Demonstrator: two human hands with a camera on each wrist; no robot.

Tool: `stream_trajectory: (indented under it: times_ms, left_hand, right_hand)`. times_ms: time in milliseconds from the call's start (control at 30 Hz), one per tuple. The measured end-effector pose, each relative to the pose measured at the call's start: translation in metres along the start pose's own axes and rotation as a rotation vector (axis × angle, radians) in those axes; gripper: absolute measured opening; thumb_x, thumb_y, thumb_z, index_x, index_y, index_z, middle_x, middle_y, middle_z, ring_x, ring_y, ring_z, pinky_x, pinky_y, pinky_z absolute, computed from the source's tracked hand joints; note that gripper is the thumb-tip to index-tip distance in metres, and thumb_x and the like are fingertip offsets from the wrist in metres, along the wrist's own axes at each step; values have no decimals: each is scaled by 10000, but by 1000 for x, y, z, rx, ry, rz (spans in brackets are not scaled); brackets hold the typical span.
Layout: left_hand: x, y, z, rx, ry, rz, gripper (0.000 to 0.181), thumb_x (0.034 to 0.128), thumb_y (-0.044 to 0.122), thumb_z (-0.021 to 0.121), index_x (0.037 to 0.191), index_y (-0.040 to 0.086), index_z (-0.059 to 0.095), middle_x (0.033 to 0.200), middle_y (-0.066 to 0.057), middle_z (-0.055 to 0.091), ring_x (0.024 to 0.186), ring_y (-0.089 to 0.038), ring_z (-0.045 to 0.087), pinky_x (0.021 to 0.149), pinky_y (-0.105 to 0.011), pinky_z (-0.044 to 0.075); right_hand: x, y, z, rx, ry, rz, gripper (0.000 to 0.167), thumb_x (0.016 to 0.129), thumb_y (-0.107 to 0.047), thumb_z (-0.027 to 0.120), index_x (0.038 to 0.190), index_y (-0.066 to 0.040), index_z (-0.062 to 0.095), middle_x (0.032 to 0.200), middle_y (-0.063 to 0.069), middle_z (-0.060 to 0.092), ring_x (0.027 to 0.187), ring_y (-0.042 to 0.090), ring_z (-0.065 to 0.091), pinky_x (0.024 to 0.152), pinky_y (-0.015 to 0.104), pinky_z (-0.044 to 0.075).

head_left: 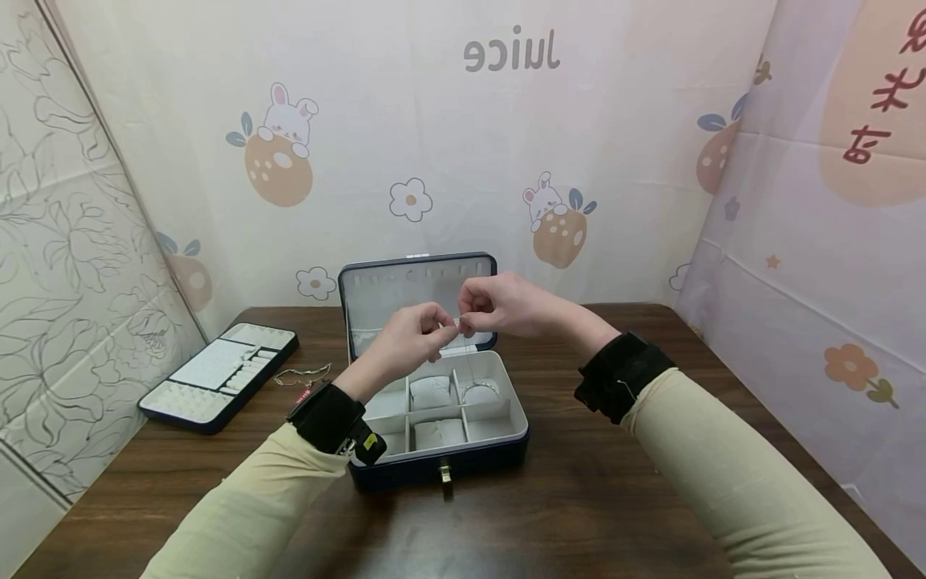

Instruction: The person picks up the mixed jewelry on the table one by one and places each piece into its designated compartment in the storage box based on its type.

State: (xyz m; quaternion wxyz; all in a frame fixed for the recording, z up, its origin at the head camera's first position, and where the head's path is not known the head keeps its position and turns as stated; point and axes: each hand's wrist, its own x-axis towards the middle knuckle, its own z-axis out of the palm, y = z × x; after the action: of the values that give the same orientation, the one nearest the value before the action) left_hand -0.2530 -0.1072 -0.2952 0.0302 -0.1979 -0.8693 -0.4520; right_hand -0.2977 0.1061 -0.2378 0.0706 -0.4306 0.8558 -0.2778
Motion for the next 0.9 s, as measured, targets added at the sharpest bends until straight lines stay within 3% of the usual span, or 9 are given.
stream_trajectory:
  times_ms: [267, 533, 767, 900]
  left_hand:
    - [-3, 3, -3, -52, 18, 48, 190, 1037, 244, 608, 1026, 72, 689, 634, -11, 543, 685, -263, 656, 677, -342, 518]
    - [-4, 3, -5, -55, 46, 85, 168, 1046, 237, 592, 1014, 109, 697, 617, -24, 526, 659, -252, 653, 682, -422, 568]
    - [-5, 2, -6, -27, 52, 84, 164, 1038, 232, 600, 997, 109, 701, 605, -15, 535, 688, -332, 679, 638, -345, 530]
    - [-5, 2, -7, -18, 48, 83, 180, 1040, 235, 598, 1015, 93, 705, 605, -11, 539, 685, -311, 681, 640, -339, 533]
  right_hand:
    - [0, 0, 2, 25, -2, 7, 39, 993, -113, 616, 998, -75, 606, 885, -19, 750, 889, 179, 703, 789, 336, 506]
    - [-1, 0, 2, 217, -43, 17, 44, 1012, -97, 583, 1018, -54, 587, 939, 49, 771, 950, 247, 718, 885, 412, 554]
    - [-1, 5, 4, 297, -69, -3, 39, 1014, -81, 573, 1011, -43, 577, 965, 79, 773, 972, 243, 720, 889, 401, 556]
    - [0, 6, 6, 344, -76, -18, 56, 1015, -90, 576, 1018, -34, 582, 934, 96, 769, 944, 273, 709, 882, 397, 556]
